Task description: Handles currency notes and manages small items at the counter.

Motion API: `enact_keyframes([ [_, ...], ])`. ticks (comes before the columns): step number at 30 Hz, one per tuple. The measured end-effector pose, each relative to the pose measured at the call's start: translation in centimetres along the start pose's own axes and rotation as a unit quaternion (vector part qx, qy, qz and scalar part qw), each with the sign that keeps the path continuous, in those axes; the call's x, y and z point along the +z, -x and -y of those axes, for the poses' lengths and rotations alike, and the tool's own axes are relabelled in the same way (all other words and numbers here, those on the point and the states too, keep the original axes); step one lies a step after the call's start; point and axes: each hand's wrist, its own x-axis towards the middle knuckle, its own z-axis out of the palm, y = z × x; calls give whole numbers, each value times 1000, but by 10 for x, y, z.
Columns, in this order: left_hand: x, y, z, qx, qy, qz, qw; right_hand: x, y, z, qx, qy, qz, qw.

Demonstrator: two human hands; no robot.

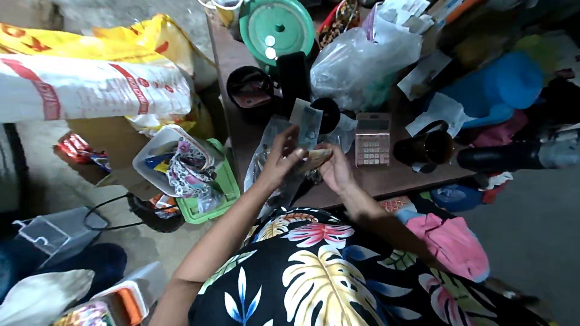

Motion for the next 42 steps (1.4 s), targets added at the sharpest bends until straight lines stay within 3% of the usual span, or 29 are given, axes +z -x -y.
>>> enact_keyframes([
  [3, -4, 22, 3, -102, 73, -56, 990, 14, -1, -11, -132, 169, 97, 972],
  [7, -10, 54, -13, -183, 197, -98, 958, 34, 3, -13, -225, 208, 205, 930],
  [10, -16, 70, -11, -172, 306, -133, 927, 47, -3, -12, -271, 233, 258, 897],
  [12, -18, 78, -9, -157, 313, -164, 922, 57, -12, -3, -322, 288, 287, 855],
  [14, -20, 83, -6, -147, 272, -211, 927, 70, -30, 17, -375, 383, 272, 799],
  [18, -27, 92, -8, -119, 185, -273, 936, 105, -95, 56, -422, 526, 162, 721],
  [23, -34, 98, -14, -97, 112, -291, 945, 137, -169, 62, -495, 582, 135, 631],
  [25, -37, 100, -13, -64, 69, -283, 954, 138, -171, 64, -501, 573, 113, 639],
  [28, -50, 101, -13, 70, 20, -249, 966, 140, -133, 71, -552, 497, 85, 664],
  [31, -65, 92, -28, 188, -71, -209, 957, 143, -88, 63, -654, 441, 105, 606],
  [35, -80, 77, -42, 229, -195, -183, 936, 137, -37, 58, -657, 434, 252, 563],
  [39, -75, 73, -37, 223, -189, -168, 941, 129, -16, 53, -615, 352, 318, 630],
  [42, -68, 79, -31, 214, -187, -157, 946, 121, -8, 56, -505, 254, 364, 740],
])
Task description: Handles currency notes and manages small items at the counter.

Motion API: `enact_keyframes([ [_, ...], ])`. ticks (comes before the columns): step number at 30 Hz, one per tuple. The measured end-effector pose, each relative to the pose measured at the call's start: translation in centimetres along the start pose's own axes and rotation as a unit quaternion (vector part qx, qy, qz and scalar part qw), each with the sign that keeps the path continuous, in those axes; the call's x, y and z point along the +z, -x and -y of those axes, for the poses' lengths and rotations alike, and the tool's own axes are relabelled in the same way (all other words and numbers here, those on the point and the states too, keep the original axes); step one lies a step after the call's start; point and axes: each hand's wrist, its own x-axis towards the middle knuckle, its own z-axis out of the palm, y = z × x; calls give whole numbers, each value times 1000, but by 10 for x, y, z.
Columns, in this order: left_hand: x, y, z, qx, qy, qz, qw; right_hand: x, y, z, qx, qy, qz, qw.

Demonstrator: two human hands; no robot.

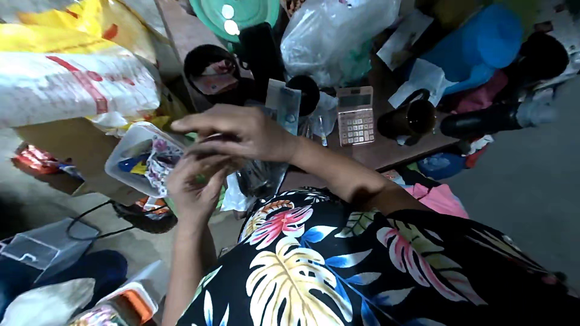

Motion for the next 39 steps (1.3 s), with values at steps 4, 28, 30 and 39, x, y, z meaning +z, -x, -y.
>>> enact_keyframes([
  [4, 4, 11, -3, -38, 26, -3, 999, 2, 13, -11, 132, -159, -51, 977],
  [28, -13, 49, 13, -137, 102, -160, 972, -40, -41, -104, 244, 319, 228, 887],
  [30, -14, 49, 13, -137, 99, -164, 972, -43, -50, -117, 227, 308, 277, 881],
  [39, -13, 51, 20, -160, 109, -195, 962, -64, -65, -134, 179, 286, 363, 869],
])
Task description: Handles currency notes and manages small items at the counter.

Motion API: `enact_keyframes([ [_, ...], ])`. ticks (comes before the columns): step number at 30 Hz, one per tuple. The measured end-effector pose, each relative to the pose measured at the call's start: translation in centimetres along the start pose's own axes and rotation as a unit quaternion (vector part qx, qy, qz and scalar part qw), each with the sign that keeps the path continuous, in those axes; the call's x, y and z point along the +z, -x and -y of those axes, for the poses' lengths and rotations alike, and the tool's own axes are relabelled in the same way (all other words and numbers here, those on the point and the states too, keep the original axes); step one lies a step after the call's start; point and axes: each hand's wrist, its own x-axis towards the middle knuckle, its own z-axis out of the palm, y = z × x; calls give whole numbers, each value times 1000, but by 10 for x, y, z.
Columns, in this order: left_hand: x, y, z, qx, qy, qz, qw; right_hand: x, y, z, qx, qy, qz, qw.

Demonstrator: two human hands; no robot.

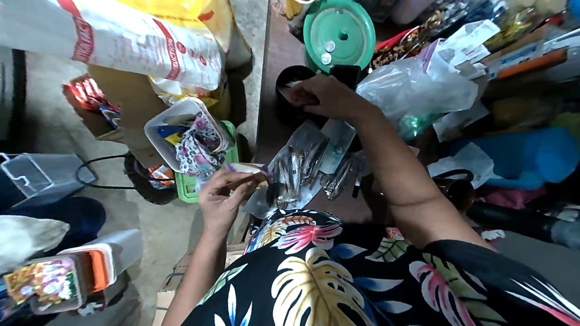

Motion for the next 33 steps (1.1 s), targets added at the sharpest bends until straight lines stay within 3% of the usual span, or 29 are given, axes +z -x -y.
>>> enact_keyframes([
  [5, 3, -3, 2, -4, -10, -17, 1000, -4, -12, 2, -4, 55, -60, 997],
  [10, 5, -1, -3, -18, -12, -20, 1000, 2, -26, 1, 74, 28, -153, 985],
  [19, 4, -2, 2, -25, -5, -32, 999, -2, -24, 1, 85, 23, -100, 991],
  [27, 9, -6, -1, -24, 10, -20, 999, 19, -17, -5, -26, 133, -179, 974],
  [33, 14, -8, -12, -86, 16, -54, 995, 30, -16, 11, 9, 157, -173, 972],
])
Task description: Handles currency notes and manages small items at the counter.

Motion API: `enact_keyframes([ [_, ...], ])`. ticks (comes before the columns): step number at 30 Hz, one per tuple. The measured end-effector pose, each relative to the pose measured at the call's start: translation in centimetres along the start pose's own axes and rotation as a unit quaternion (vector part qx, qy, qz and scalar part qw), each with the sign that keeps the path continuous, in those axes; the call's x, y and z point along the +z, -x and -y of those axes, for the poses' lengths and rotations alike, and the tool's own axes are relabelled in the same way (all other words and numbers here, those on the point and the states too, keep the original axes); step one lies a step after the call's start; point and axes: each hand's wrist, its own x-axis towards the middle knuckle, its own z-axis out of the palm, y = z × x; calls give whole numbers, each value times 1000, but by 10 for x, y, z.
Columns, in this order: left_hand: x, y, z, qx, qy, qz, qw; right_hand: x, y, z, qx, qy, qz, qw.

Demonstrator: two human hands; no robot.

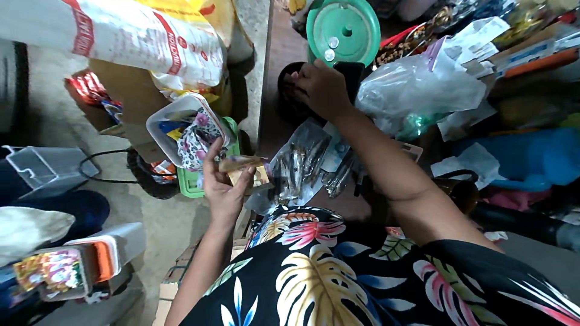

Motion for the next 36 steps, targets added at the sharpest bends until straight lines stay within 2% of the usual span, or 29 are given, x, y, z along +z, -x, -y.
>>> enact_keyframes([
  [5, -1, 1, -2, -3, 39, 7, 999, -37, 23, 15, 83, -73, -56, 992],
  [8, 4, 1, -4, 5, 57, 40, 998, -53, 54, 20, 148, -168, -107, 969],
  [11, 11, 1, -4, 4, 83, 52, 995, -52, 84, 32, 204, -287, -155, 923],
  [16, 24, 7, -9, -3, 84, 81, 993, -44, 125, 71, 252, -502, -146, 815],
  [18, 28, 11, -11, 3, 83, 94, 992, -38, 135, 83, 268, -551, -143, 777],
  [23, 32, 21, -12, 21, 81, 115, 990, -27, 152, 99, 280, -607, -164, 726],
  [26, 34, 27, -8, 39, 61, 128, 989, -28, 159, 107, 272, -615, -173, 719],
  [29, 36, 33, -8, 49, 55, 149, 986, -28, 166, 118, 248, -599, -179, 740],
  [32, 37, 41, -10, 46, 41, 160, 985, -22, 177, 129, 170, -589, -169, 772],
  [36, 31, 53, -7, 41, 25, 138, 989, -17, 185, 127, 100, -616, -153, 766],
])
